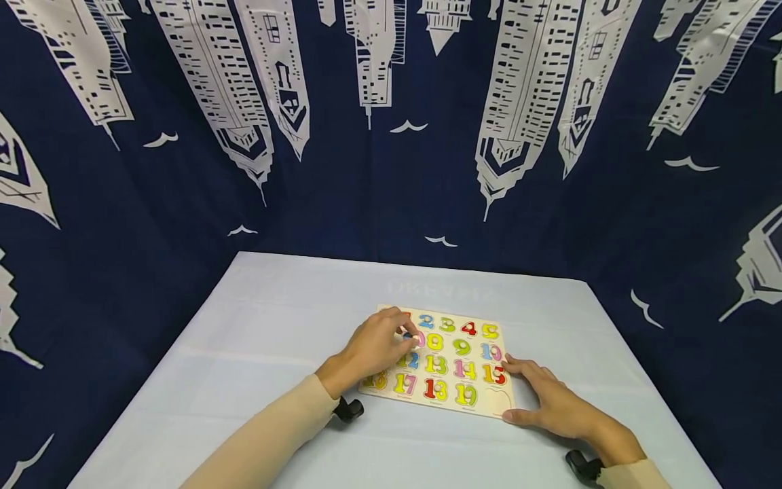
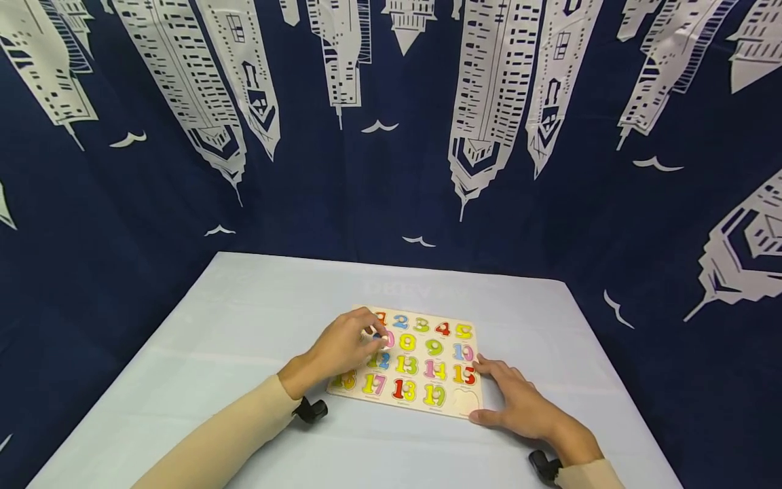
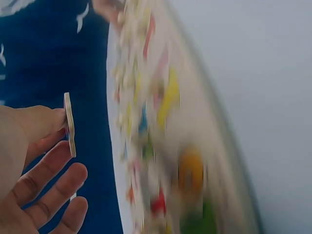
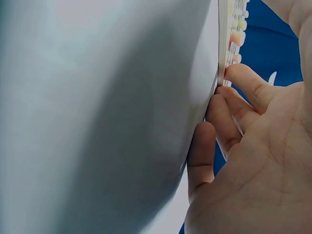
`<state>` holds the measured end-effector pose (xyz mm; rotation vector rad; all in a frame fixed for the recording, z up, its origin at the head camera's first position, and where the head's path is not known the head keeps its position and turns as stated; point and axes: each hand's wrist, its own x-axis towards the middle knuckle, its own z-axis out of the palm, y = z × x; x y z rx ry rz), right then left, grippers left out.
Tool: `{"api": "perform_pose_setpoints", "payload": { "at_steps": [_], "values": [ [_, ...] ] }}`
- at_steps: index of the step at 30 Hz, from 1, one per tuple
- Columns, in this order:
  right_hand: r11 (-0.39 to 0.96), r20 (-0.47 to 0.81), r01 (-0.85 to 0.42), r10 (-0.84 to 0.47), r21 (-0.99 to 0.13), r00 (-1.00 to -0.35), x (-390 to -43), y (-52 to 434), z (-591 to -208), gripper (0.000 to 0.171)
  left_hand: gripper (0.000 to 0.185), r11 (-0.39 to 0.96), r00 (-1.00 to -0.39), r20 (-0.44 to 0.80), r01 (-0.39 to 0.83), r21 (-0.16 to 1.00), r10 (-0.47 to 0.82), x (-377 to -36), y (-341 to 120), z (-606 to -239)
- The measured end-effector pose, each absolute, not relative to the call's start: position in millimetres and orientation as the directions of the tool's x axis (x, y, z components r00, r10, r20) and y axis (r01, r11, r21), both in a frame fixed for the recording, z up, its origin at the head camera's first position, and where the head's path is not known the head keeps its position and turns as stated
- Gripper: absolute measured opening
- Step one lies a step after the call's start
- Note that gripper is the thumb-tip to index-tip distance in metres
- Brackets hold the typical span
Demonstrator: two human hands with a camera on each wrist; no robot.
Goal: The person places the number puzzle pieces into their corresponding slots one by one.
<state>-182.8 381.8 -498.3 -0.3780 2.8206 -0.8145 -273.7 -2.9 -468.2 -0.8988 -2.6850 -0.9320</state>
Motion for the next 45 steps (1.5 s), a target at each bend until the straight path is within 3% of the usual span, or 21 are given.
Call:
{"api": "perform_pose_setpoints", "payload": {
  "at_steps": [13,26,35,45],
  "values": [
    [0.800,-0.069,-0.229,-0.318,-0.555,-0.945,-180,383,-498,0.092,0.012,0.579,-0.693,0.276,0.714,0.393,0.667,-246,76,-483],
    [0.795,-0.030,-0.289,-0.359,-0.533,-0.933,-180,387,-500,0.090,0.005,0.516,-0.604,0.231,0.784,0.345,0.763,-230,121,-495],
    [0.795,-0.005,-0.312,-0.368,-0.520,-0.930,-179,390,-501,0.095,0.006,0.540,-0.602,0.240,0.795,0.276,0.762,-230,139,-502],
    [0.785,0.015,-0.329,-0.378,-0.525,-0.926,-180,389,-502,0.093,0.006,0.553,-0.617,0.241,0.783,0.284,0.749,-232,142,-503]
  ]
}}
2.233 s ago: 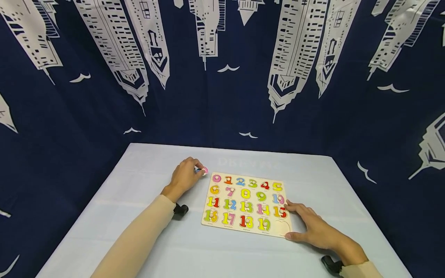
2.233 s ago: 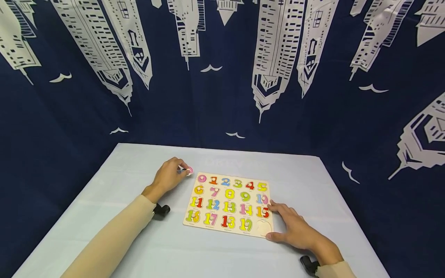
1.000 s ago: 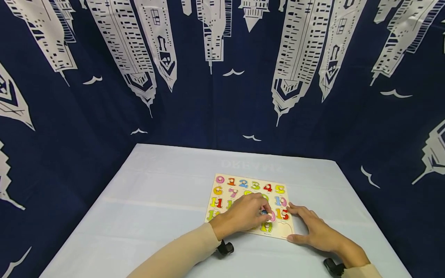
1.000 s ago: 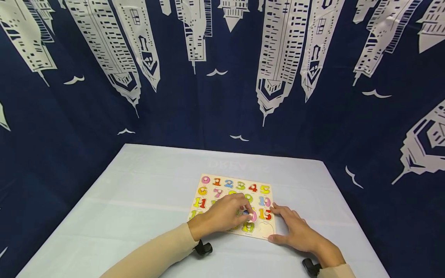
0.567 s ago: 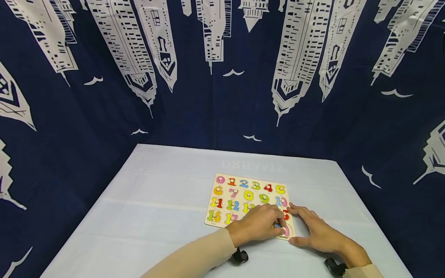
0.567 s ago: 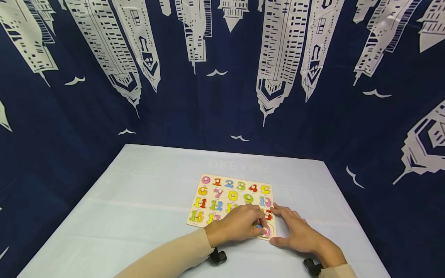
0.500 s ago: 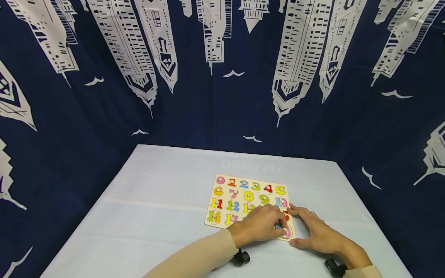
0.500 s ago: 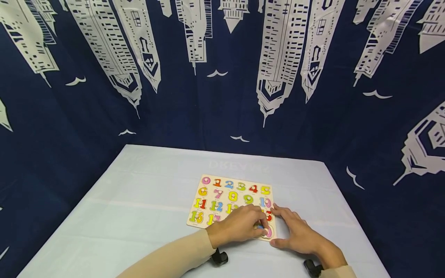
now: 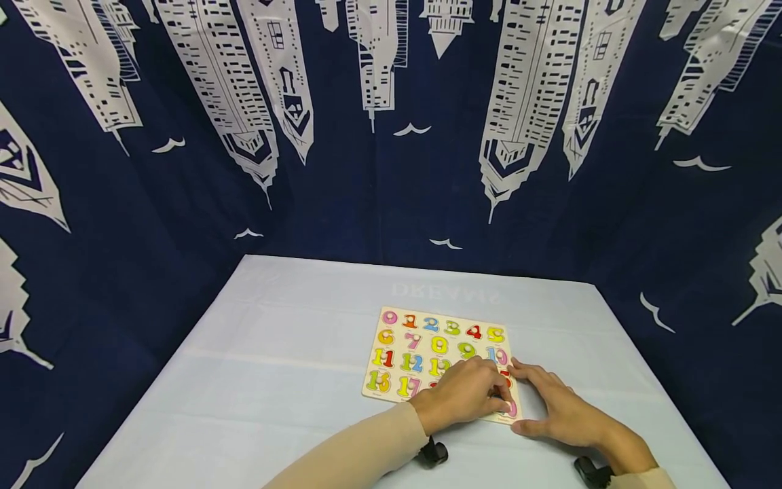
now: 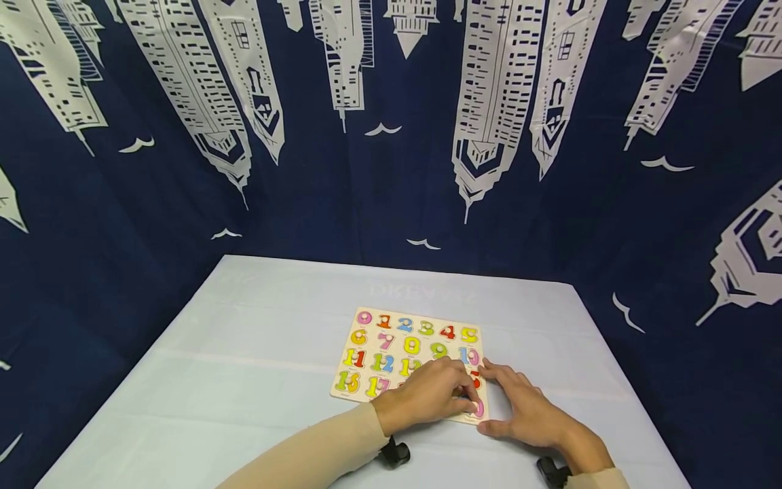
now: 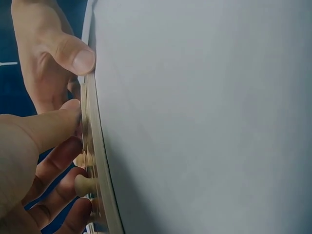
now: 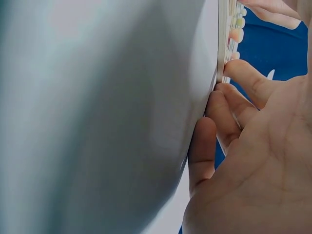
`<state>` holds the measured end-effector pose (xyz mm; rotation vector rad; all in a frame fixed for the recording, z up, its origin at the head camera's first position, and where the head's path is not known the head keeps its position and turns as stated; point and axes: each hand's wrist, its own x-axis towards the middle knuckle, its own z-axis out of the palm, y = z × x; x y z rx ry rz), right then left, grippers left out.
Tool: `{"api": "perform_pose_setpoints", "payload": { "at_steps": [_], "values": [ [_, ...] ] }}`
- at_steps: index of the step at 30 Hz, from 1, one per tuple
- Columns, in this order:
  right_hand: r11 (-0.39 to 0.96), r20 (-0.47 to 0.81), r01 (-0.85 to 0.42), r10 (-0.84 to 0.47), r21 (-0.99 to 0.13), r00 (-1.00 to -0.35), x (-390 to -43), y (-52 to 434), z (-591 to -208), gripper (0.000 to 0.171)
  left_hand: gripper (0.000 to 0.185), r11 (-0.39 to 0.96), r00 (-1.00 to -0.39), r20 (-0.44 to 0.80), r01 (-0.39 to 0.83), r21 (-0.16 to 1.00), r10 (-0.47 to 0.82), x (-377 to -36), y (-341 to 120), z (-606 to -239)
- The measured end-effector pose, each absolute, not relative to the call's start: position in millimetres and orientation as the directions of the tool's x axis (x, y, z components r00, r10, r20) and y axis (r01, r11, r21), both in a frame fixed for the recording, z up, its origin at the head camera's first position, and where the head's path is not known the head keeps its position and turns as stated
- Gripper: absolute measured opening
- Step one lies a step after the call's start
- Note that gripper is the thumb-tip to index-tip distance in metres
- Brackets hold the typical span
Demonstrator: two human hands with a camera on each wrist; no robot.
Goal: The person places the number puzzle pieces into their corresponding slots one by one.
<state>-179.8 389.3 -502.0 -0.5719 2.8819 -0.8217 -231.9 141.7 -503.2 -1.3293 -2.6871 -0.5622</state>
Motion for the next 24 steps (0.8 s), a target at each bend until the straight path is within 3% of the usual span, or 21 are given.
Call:
{"api": "perform_pose_setpoints", "payload": {
  "at_steps": [14,24],
  "values": [
    [0.789,-0.012,-0.307,-0.369,-0.532,-0.929,-180,390,-503,0.096,0.006,0.547,-0.600,0.233,0.797,0.254,0.766,-231,138,-501],
    [0.785,-0.022,-0.298,-0.368,-0.543,-0.930,-182,390,-504,0.095,0.014,0.525,-0.607,0.246,0.786,0.326,0.756,-233,122,-494]
  ]
}}
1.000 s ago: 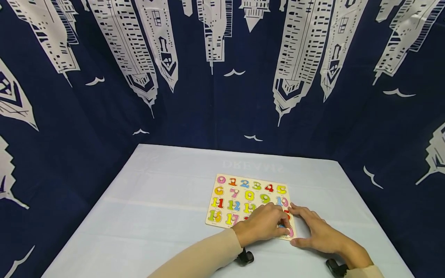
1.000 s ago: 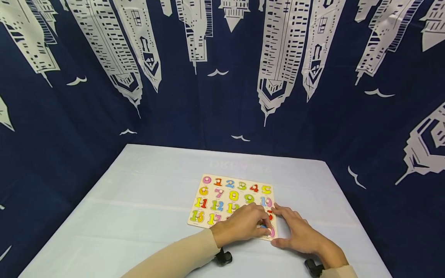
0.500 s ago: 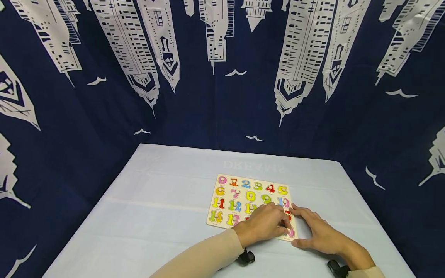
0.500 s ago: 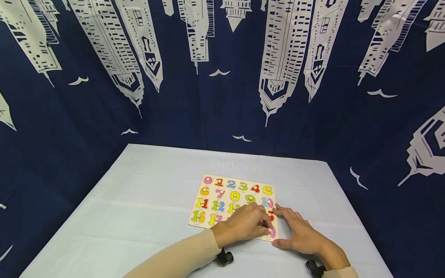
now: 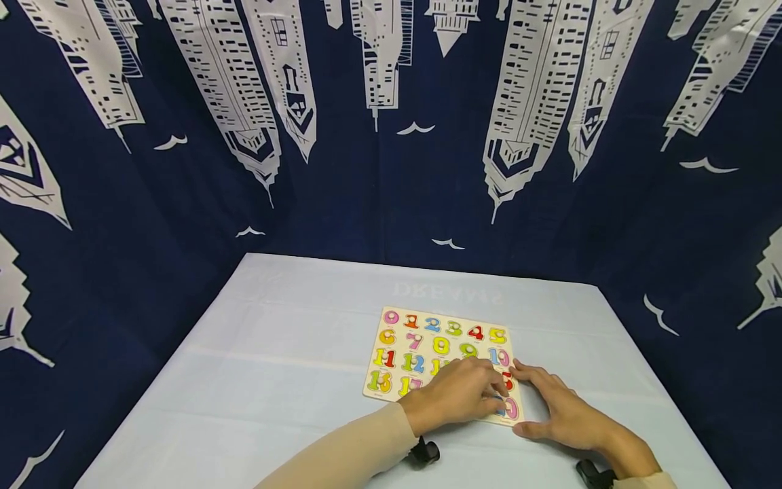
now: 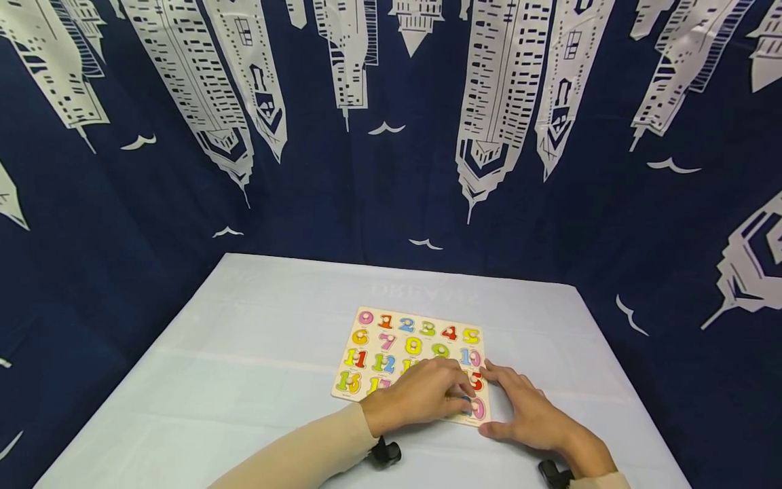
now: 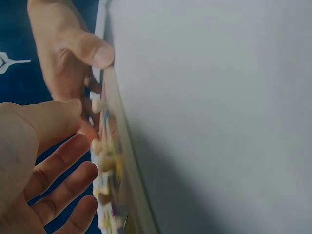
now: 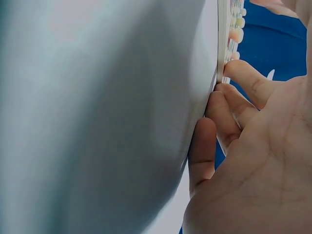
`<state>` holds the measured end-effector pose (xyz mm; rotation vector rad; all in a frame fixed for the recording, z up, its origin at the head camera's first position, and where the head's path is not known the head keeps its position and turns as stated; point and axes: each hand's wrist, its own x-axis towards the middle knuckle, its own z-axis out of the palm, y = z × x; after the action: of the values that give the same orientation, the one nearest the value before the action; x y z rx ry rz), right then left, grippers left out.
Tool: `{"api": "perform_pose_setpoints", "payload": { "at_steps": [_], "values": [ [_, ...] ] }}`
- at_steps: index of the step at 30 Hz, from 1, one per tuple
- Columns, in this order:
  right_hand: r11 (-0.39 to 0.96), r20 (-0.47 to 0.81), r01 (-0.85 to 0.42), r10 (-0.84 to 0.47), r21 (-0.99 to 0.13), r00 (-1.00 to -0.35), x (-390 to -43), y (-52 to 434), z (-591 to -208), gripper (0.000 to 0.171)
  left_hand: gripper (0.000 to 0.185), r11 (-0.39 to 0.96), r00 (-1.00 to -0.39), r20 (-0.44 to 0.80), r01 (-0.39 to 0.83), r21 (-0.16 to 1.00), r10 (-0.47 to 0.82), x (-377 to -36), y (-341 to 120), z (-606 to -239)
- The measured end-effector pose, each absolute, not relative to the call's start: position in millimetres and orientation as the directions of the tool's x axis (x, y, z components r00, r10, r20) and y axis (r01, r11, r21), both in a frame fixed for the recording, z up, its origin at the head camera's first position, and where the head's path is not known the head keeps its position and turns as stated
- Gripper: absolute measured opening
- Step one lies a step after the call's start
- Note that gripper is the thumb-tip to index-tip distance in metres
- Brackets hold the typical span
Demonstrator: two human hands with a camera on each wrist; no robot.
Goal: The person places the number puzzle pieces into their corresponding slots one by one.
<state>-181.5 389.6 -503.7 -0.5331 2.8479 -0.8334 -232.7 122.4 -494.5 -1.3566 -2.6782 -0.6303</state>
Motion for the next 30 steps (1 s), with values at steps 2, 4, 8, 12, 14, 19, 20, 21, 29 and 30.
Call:
{"api": "perform_pose_setpoints", "payload": {
  "at_steps": [2,4,8,12,14,19,20,21,29,30],
  "values": [
    [0.789,-0.024,-0.293,-0.363,-0.540,-0.932,-181,390,-504,0.095,0.015,0.523,-0.612,0.256,0.782,0.340,0.748,-234,116,-492],
    [0.795,-0.026,-0.286,-0.354,-0.535,-0.935,-179,390,-504,0.095,0.015,0.525,-0.621,0.267,0.775,0.352,0.737,-237,106,-487],
    [0.807,-0.043,-0.264,-0.336,-0.528,-0.941,-178,389,-504,0.097,0.016,0.551,-0.666,0.285,0.738,0.391,0.689,-247,78,-475],
    [0.818,-0.058,-0.246,-0.321,-0.520,-0.945,-176,390,-503,0.100,0.016,0.573,-0.717,0.319,0.692,0.440,0.620,-258,42,-465],
    [0.818,-0.057,-0.245,-0.319,-0.520,-0.946,-175,390,-503,0.101,0.016,0.580,-0.735,0.334,0.674,0.458,0.590,-262,22,-461],
    [0.813,-0.054,-0.242,-0.317,-0.529,-0.947,-171,391,-505,0.100,0.014,0.613,-0.779,0.346,0.626,0.482,0.524,-270,-28,-459],
    [0.813,-0.053,-0.241,-0.315,-0.529,-0.948,-171,391,-505,0.100,0.014,0.626,-0.790,0.344,0.613,0.482,0.508,-271,-38,-459],
    [0.814,-0.050,-0.241,-0.314,-0.528,-0.948,-170,392,-506,0.100,0.015,0.640,-0.799,0.343,0.601,0.479,0.494,-272,-47,-460],
    [0.806,0.005,-0.274,-0.319,-0.524,-0.948,-165,393,-507,0.103,0.017,0.728,-0.853,0.344,0.517,0.451,0.392,-272,-111,-462],
    [0.808,0.006,-0.275,-0.319,-0.522,-0.948,-164,393,-507,0.104,0.017,0.735,-0.856,0.346,0.511,0.446,0.385,-271,-117,-462]
  ]
}}
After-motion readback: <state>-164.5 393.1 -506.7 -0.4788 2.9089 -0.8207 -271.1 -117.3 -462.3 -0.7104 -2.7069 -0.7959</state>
